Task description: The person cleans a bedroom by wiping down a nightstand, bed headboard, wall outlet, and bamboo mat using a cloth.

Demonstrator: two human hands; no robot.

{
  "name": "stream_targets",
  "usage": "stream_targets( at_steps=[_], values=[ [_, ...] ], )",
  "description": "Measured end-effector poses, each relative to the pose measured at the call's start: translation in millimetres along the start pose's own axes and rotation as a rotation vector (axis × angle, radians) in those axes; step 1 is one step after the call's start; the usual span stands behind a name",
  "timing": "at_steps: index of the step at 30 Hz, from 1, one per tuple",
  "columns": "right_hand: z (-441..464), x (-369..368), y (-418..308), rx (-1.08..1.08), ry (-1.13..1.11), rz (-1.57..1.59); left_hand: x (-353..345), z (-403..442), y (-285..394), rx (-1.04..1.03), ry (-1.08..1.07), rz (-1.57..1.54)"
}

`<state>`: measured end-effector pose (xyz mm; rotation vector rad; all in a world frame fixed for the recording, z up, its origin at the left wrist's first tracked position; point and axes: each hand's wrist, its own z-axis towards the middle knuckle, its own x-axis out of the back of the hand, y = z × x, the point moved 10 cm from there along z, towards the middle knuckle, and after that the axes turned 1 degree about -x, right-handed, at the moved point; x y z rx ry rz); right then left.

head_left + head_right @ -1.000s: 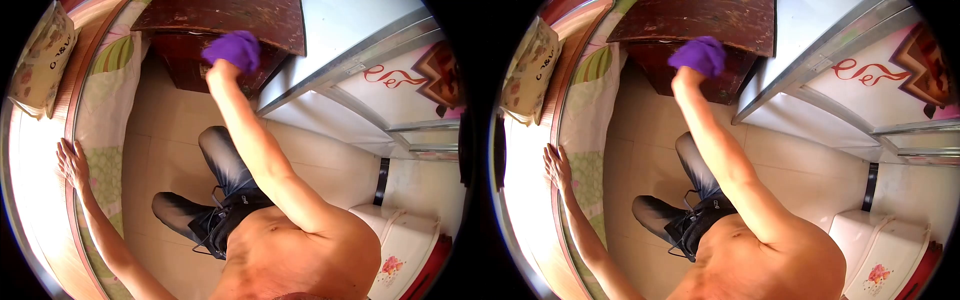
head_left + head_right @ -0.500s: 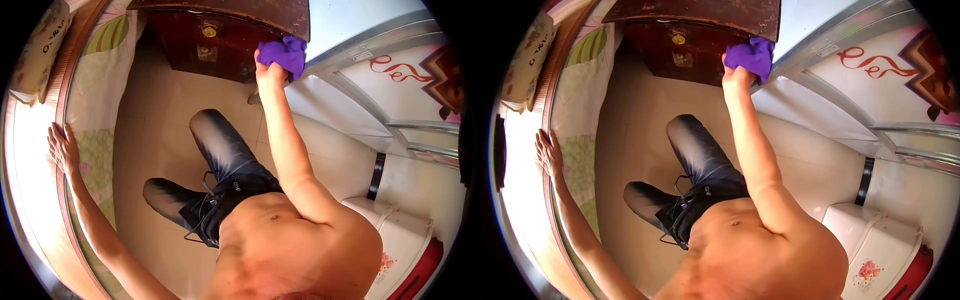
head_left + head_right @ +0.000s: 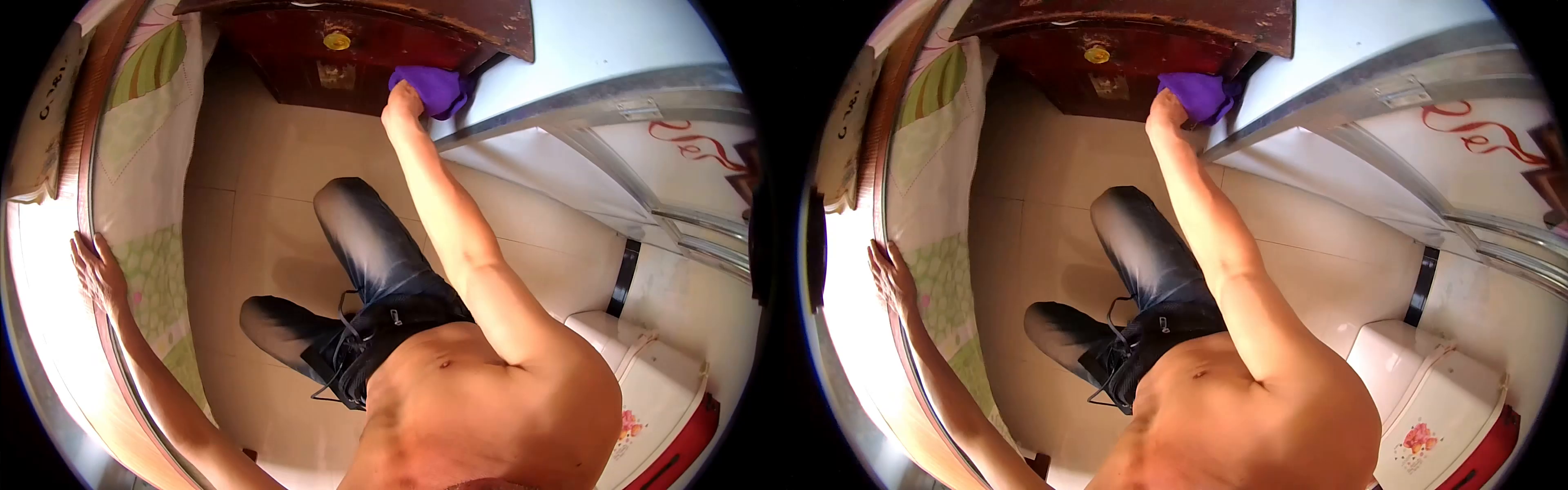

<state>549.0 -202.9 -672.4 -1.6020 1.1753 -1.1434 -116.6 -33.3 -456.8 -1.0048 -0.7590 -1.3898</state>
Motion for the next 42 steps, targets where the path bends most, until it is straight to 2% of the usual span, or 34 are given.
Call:
stream_targets(
  at_steps=[1,4,7,13,16,17,19,21,22,24,26,27,29,32,33,35,36,38,41,42],
  values=[
    [-8.3,-5.4,1.9,-0.074,-0.058,-0.011,0.2,-0.3,0.3,0.002,0.005,-0.003],
    [-0.6,-20.0,28.1,-0.085,0.058,0.043,0.0,0.0,1.7,0.013,-0.023,-0.013],
    [-4.5,-22.5,48.2,-0.336,-0.055,-0.290,1.6,-1.0,4.3,0.009,-0.027,-0.023],
    [-8.6,-25.8,71.2,-0.310,-0.053,-0.401,-0.3,0.6,2.5,0.012,-0.001,-0.048],
    [1.0,3.3,71.6,-0.302,0.054,-0.230,-1.5,0.4,3.7,0.008,0.016,-0.019],
    [7.3,10.3,70.9,-0.244,0.056,-0.047,-0.8,-0.6,3.0,0.013,0.021,-0.010],
    [49.9,-1.7,86.6,-0.049,-0.139,0.544,0.9,-0.3,4.6,0.012,0.012,0.007],
    [20.1,28.7,36.1,-0.042,-0.068,0.304,-3.8,1.0,1.7,-0.016,0.026,0.013],
    [12.3,31.4,38.2,-0.143,0.058,0.178,-2.9,-0.2,4.1,-0.017,0.030,0.025],
    [18.2,10.0,40.2,-0.235,-0.018,0.214,1.3,-2.0,7.4,-0.003,0.022,0.059],
    [28.2,-16.4,47.4,-0.302,-0.149,0.396,4.2,-2.0,10.7,0.022,0.008,0.075],
    [-4.6,-4.5,18.9,-0.395,-0.119,0.509,4.0,-2.6,11.1,0.028,0.013,0.063],
    [-2.7,-6.8,-9.6,-0.313,-0.285,0.701,0.1,-2.3,6.3,0.025,0.017,0.051],
    [-12.9,39.9,-51.5,0.009,-0.202,0.542,-1.7,-2.0,6.4,0.026,-0.007,0.056],
    [-37.2,59.6,-76.2,0.112,-0.160,0.331,-0.7,-2.0,4.2,0.033,-0.011,0.056],
    [-40.6,64.7,-85.1,0.110,-0.355,0.457,3.5,-1.9,1.7,0.037,0.002,0.055],
    [-45.0,69.4,-97.2,0.203,-0.342,0.467,4.3,-1.6,2.4,0.037,0.005,0.052],
    [-52.4,84.5,-120.6,0.385,-0.308,0.469,0.1,-2.2,2.5,0.041,0.010,0.058],
    [-105.3,114.1,-202.0,1.083,0.086,0.038,-2.3,-1.7,0.5,-0.024,0.055,0.081],
    [-103.1,111.5,-197.2,1.092,0.130,0.016,-0.7,-3.1,-0.3,-0.021,0.054,0.056]
  ],
)
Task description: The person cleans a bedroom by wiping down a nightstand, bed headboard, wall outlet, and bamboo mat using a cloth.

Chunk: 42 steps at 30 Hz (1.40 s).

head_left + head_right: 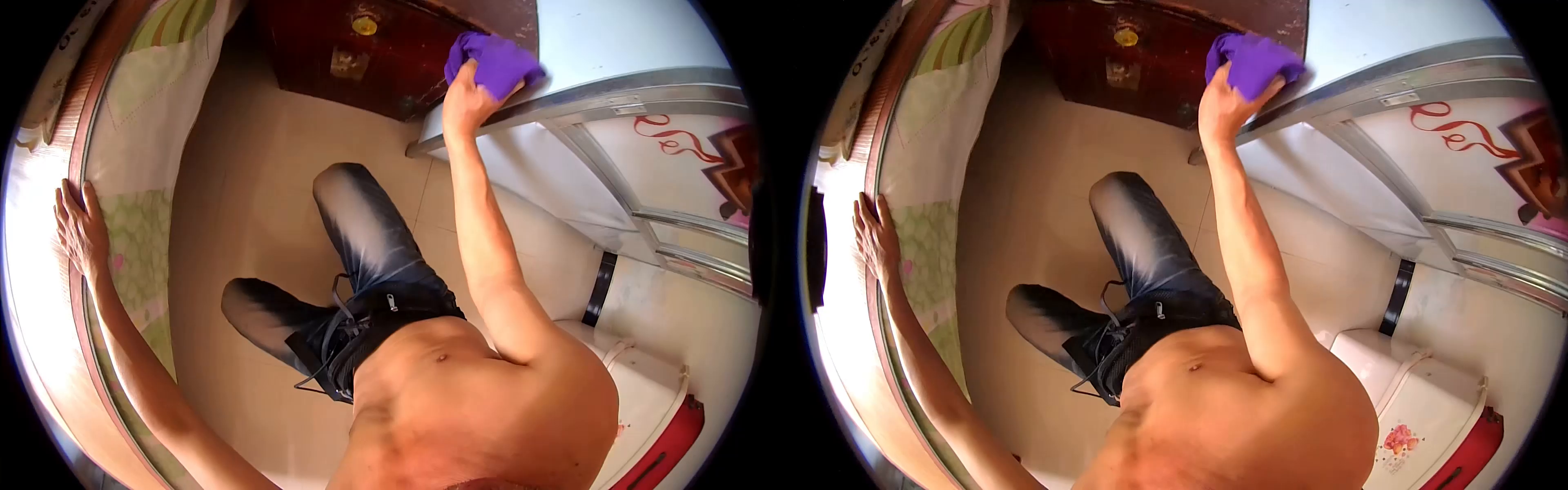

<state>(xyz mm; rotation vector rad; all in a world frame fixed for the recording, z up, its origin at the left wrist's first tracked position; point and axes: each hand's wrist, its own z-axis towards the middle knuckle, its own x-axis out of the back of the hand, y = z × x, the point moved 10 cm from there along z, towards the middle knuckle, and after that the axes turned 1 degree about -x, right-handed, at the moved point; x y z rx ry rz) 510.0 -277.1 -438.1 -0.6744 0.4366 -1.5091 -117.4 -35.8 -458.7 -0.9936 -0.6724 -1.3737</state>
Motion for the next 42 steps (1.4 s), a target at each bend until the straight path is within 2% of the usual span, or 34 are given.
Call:
stream_targets(
  at_steps=[2,5,6,7,11,13,16,19,23,26,28,33,38,40,42],
  values=[
    [-4.2,-9.9,12.8,0.029,0.059,-0.079,3.8,1.3,3.3,0.006,0.007,-0.056],
    [-32.3,-37.7,28.2,0.328,-0.205,-0.179,0.4,2.9,1.0,0.013,-0.024,-0.066],
    [-42.2,-40.7,52.3,0.220,-0.258,-0.173,3.9,2.0,3.7,0.015,-0.019,-0.048],
    [-52.4,-43.2,80.9,0.022,-0.283,-0.159,2.7,2.6,3.0,0.007,-0.018,-0.046],
    [-135.3,-47.7,193.2,-0.912,-0.368,-0.339,1.7,4.8,3.1,-0.022,-0.003,-0.046],
    [-172.5,-51.5,234.5,-1.018,-0.469,-0.486,-1.7,4.8,1.3,-0.041,0.004,-0.045],
    [-203.0,-60.5,278.1,-0.991,-0.655,-0.739,4.3,4.9,13.4,-0.046,-0.031,-0.025],
    [-227.4,-76.1,317.3,-0.862,-0.986,-0.988,3.4,5.6,17.8,-0.038,-0.055,-0.048],
    [-270.9,-96.7,359.8,-0.462,-1.645,-1.218,-2.4,5.4,17.5,-0.005,-0.060,-0.061],
    [-295.2,-106.3,376.5,-0.194,-1.950,-1.220,-7.0,5.5,15.0,0.009,-0.056,-0.113],
    [-299.1,-122.6,379.5,-0.138,-1.977,-1.155,-10.1,5.5,12.1,-0.007,-0.057,-0.129],
    [-314.3,-196.5,302.5,-0.192,-1.684,-0.735,-15.2,6.7,9.6,0.017,-0.082,-0.138],
    [-283.5,-159.2,309.9,-0.127,-1.242,-0.619,-12.6,6.1,12.1,0.010,-0.084,-0.134],
    [-277.9,-127.7,359.4,-0.306,-1.552,-1.162,-9.7,5.1,17.8,0.012,-0.069,-0.128],
    [-271.2,-118.1,361.1,-0.293,-1.663,-1.311,-6.7,5.0,19.0,0.010,-0.068,-0.111]
  ],
)
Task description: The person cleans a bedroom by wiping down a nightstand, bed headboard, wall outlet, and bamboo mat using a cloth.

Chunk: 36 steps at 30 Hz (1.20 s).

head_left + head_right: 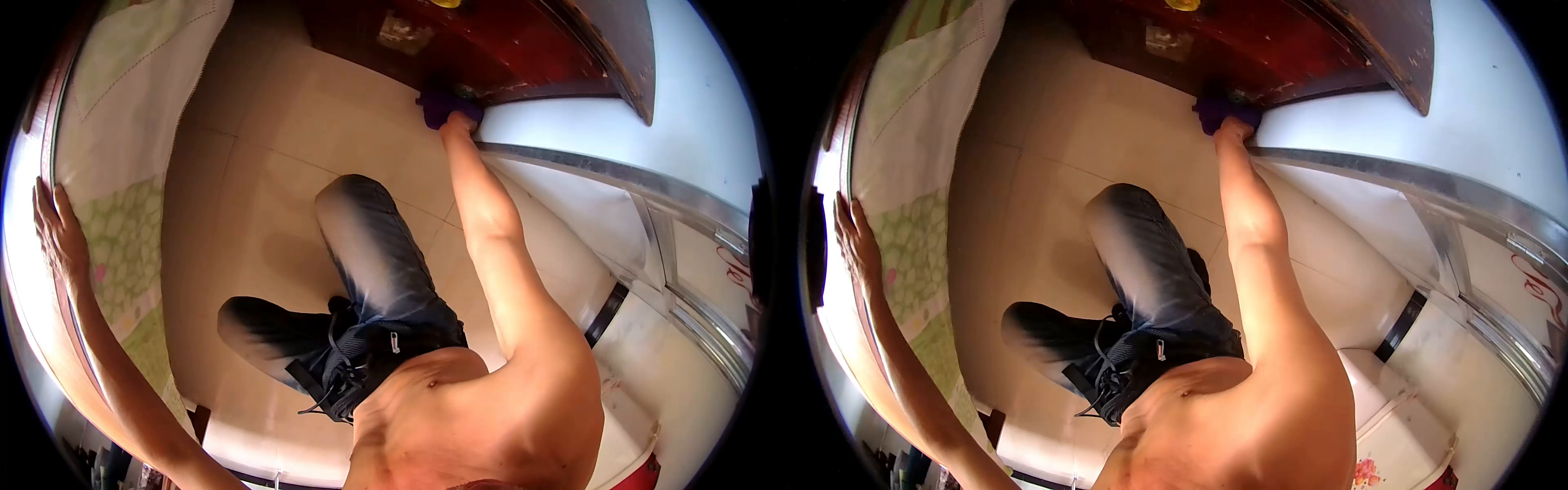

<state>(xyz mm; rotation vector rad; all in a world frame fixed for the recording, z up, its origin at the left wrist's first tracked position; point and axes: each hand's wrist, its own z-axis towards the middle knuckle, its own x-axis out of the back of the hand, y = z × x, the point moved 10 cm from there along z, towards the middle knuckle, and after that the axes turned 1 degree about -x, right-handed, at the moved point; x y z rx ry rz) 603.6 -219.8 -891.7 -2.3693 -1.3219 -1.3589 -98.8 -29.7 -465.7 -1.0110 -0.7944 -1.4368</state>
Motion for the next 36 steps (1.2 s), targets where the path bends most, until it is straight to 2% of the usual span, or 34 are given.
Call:
stream_targets(
  at_steps=[7,8,9,11,16,17,21,23,25,29,30,31,33,36],
  values=[
    [-46.7,38.8,-1.6,-0.051,-0.037,-0.049,-0.9,-0.4,-5.7,-0.018,0.010,0.058],
    [-33.3,39.0,25.0,-0.266,0.214,0.715,-1.2,0.3,-5.6,-0.017,0.009,0.055],
    [-8.5,-4.0,50.5,-0.469,0.471,1.479,-0.8,0.4,-5.5,-0.018,0.009,0.054],
    [-7.1,-29.0,68.4,-0.554,0.781,2.163,2.0,-0.2,-8.6,-0.011,0.016,0.059],
    [-109.2,72.9,70.6,-0.122,0.922,1.696,0.8,-4.4,-21.9,-0.061,0.110,0.081],
    [-130.5,84.5,75.4,-0.222,1.010,1.648,5.1,-5.6,-21.4,-0.066,0.127,0.089],
    [-172.0,129.6,75.3,-0.197,0.946,1.873,11.4,-5.4,-25.7,-0.023,0.088,0.119],
    [-192.7,153.4,77.9,-0.084,0.926,1.958,14.7,-4.3,-26.9,-0.024,0.086,0.129],
    [-231.5,181.7,69.5,0.149,0.976,2.043,17.9,-6.6,-26.5,-0.030,0.093,0.129],
    [-221.5,152.9,53.4,0.234,1.024,1.724,16.5,-5.6,-20.4,-0.095,0.102,0.128],
    [-210.5,142.1,43.9,0.268,1.043,1.557,13.7,-5.1,-19.5,-0.133,0.100,0.143],
    [-192.0,130.4,30.4,0.358,0.997,1.372,10.0,-4.5,-16.9,-0.174,0.096,0.157],
    [-125.8,66.5,3.4,0.323,0.824,1.137,13.7,-3.1,-5.4,-0.121,0.089,0.099],
    [-75.7,7.2,-64.6,0.270,0.335,0.645,17.0,1.5,10.4,-0.084,0.063,0.056]
  ],
)
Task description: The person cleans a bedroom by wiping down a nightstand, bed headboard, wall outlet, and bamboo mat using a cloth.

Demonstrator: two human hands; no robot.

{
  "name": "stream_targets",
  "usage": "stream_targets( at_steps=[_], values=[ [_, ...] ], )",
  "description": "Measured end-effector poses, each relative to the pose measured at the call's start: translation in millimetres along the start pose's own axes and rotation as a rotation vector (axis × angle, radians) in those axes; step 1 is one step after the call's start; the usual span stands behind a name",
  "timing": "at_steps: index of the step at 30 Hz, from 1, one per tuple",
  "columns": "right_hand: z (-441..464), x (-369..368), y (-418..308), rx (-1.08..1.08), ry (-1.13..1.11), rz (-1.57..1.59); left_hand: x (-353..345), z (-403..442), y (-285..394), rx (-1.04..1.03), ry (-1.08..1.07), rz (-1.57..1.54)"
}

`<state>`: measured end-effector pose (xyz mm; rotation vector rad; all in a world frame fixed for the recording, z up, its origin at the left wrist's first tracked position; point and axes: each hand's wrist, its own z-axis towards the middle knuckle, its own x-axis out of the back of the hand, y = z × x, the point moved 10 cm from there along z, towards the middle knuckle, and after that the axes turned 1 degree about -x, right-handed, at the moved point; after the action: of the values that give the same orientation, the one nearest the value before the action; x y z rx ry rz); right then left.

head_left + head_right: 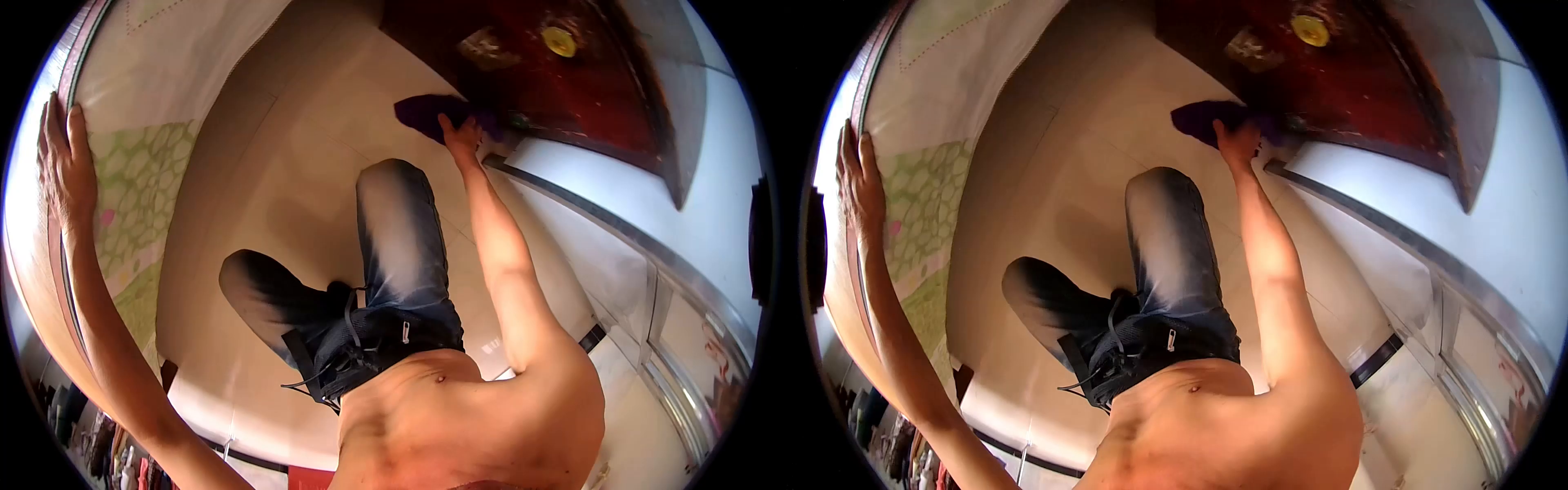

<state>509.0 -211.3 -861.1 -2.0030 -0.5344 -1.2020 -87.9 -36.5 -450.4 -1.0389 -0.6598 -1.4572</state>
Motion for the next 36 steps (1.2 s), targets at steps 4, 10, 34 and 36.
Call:
stream_targets(
  at_steps=[4,10,34,36],
  values=[
    [28.8,-52.1,-45.8,-0.161,-0.112,-0.111,-2.3,8.1,10.2,0.025,-0.022,-0.004],
    [-71.9,-163.1,-249.0,1.025,-0.282,-0.311,-9.7,11.7,4.4,-0.014,-0.058,-0.013],
    [-116.0,5.7,134.5,0.007,0.042,-0.442,-35.8,-12.3,6.9,-0.602,-0.127,0.381],
    [-124.0,17.1,168.0,0.383,0.070,-0.331,-42.2,-9.1,-8.5,-0.509,-0.207,0.452]
  ],
)
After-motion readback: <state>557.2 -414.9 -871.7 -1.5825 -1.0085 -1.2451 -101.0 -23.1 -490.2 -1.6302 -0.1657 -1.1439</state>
